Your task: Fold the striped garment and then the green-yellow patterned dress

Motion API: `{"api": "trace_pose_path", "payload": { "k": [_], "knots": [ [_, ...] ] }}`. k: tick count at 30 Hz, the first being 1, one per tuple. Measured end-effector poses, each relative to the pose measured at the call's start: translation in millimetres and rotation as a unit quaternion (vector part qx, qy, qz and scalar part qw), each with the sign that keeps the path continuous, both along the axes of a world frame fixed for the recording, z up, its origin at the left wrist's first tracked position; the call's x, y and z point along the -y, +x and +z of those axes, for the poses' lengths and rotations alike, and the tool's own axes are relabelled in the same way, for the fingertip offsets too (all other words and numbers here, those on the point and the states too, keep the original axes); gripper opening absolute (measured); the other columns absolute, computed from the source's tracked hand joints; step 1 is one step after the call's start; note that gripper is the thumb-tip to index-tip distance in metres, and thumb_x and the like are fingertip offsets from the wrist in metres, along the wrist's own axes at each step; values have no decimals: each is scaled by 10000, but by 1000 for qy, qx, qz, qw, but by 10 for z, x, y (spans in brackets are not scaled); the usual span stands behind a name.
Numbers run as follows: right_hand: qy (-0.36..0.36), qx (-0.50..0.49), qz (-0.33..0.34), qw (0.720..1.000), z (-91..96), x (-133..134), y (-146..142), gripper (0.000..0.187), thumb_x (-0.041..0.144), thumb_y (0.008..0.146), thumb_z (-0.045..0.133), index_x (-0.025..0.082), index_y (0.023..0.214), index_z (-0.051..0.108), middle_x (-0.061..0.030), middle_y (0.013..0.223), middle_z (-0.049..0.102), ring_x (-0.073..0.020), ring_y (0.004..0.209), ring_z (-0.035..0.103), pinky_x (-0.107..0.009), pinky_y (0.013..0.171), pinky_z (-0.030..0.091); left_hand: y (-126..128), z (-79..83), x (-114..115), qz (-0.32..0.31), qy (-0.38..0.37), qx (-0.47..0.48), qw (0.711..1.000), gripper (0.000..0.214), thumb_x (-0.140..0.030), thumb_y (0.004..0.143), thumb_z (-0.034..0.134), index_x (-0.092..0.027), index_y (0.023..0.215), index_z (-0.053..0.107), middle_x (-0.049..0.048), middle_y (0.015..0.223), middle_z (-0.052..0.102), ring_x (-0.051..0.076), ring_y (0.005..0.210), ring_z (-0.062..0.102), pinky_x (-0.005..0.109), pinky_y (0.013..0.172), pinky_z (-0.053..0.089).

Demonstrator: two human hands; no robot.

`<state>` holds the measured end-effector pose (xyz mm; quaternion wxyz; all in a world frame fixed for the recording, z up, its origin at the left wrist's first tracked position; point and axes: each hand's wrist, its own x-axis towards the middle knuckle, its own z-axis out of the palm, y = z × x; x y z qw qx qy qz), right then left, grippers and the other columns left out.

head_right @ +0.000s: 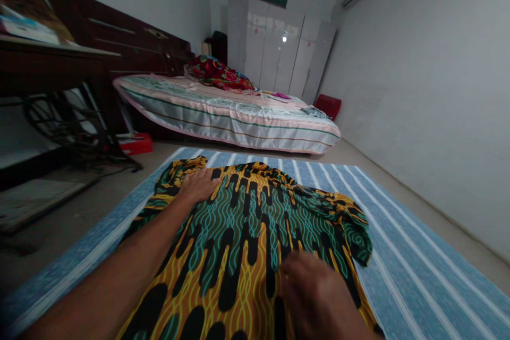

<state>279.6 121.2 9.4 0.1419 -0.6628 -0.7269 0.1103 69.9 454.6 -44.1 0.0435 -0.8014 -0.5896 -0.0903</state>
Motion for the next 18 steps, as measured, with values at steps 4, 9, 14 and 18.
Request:
{"api": "trace_pose_path", "payload": {
  "k": [4, 9, 14, 18],
  "knots": [
    [-23, 114, -187, 975, -22, -1204, 702, 352, 329, 952, 374, 184, 952, 695, -81, 941, 682, -177, 868, 615, -235, 745, 408, -2, 13, 13, 6, -10, 0, 1000, 511, -457, 896, 294, -160, 1264, 489, 134, 1385, 462, 278, 1283, 387, 451, 1033, 279],
    [-45, 131, -227, 964, -109, -2057, 1173, 394, 344, 941, 375, 115, 1004, 689, -156, 1004, 666, -213, 901, 604, -254, 676, 369, 5, -23, -18, 14, -25, -9, 1000, 550, -482, 899, 259, -173, 1312, 450, 116, 1444, 401, 268, 1324, 342, 449, 1066, 240],
    [-113, 124, -204, 964, -270, -2277, 1350, 367, 385, 865, 494, 103, 899, 726, -136, 915, 686, -180, 785, 615, -230, 592, 363, 8, -50, -55, 22, -39, -12, 999, 598, -495, 901, 226, -159, 1371, 383, 122, 1485, 336, 275, 1362, 285, 471, 1089, 203],
    [-137, 131, -175, 966, -333, -2293, 1394, 350, 387, 851, 519, 120, 918, 735, -107, 874, 699, -157, 757, 620, -208, 586, 371, 7, -39, -57, 20, -46, -12, 999, 598, -490, 902, 227, -154, 1370, 385, 126, 1489, 328, 277, 1363, 284, 475, 1086, 209]
  ]
}}
